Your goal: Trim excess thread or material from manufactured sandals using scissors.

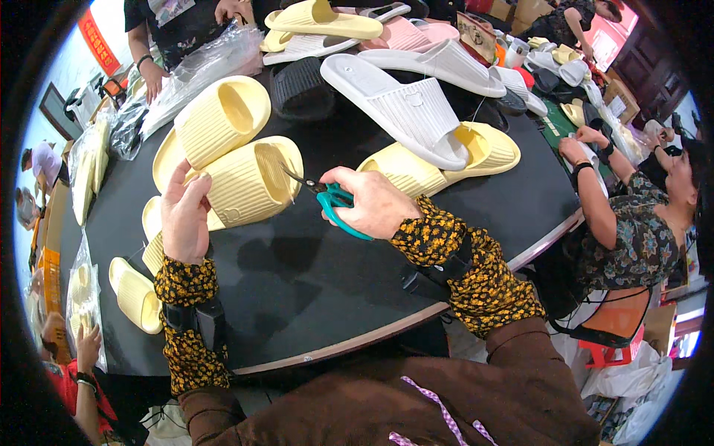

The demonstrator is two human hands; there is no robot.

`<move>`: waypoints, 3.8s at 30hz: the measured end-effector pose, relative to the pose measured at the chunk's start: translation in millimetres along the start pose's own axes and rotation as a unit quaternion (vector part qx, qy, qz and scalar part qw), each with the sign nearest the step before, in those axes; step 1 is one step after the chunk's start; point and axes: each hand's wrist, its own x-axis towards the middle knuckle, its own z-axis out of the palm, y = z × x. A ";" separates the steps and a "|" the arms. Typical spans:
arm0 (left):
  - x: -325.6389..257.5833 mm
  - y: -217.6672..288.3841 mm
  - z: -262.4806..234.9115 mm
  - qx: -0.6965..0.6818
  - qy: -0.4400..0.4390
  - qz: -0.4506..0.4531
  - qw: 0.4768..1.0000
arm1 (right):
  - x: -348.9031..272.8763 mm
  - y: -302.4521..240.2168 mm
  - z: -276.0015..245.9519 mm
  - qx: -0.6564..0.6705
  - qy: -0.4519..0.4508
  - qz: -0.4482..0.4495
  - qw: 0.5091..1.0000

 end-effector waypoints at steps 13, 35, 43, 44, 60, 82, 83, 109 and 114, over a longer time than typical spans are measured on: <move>-5.6 3.3 6.6 0.045 -0.028 -0.001 0.999 | -0.1 -5.5 -7.3 -0.055 0.071 0.007 0.996; -4.2 0.1 5.9 0.050 -0.032 -0.005 0.998 | -4.7 -1.3 -3.0 -0.150 0.015 -0.072 0.986; 1.2 -3.9 -6.5 -0.028 -0.016 -0.011 0.999 | -5.9 1.5 -3.8 -0.141 0.008 -0.084 0.986; 2.0 -4.1 -8.2 -0.039 -0.015 -0.007 0.999 | -6.0 1.0 -4.2 -0.134 0.008 -0.085 0.987; 2.1 0.8 -2.0 -0.101 -0.030 0.003 0.994 | -4.9 1.9 -9.6 -0.034 0.073 -0.034 0.996; -6.5 -3.8 12.8 -0.098 -0.032 0.021 0.994 | -5.2 -2.6 7.3 -0.027 0.048 -0.004 0.998; -8.3 -3.9 17.0 -0.102 -0.022 0.018 0.994 | -4.8 -2.9 7.1 -0.022 0.048 -0.001 0.999; -9.1 -10.8 23.1 -0.102 -0.024 0.006 0.994 | -2.6 -6.2 5.8 0.078 0.039 0.022 0.996; -10.8 -9.2 25.7 -0.094 -0.030 0.009 0.995 | -2.0 -4.1 6.0 0.058 0.046 0.004 0.997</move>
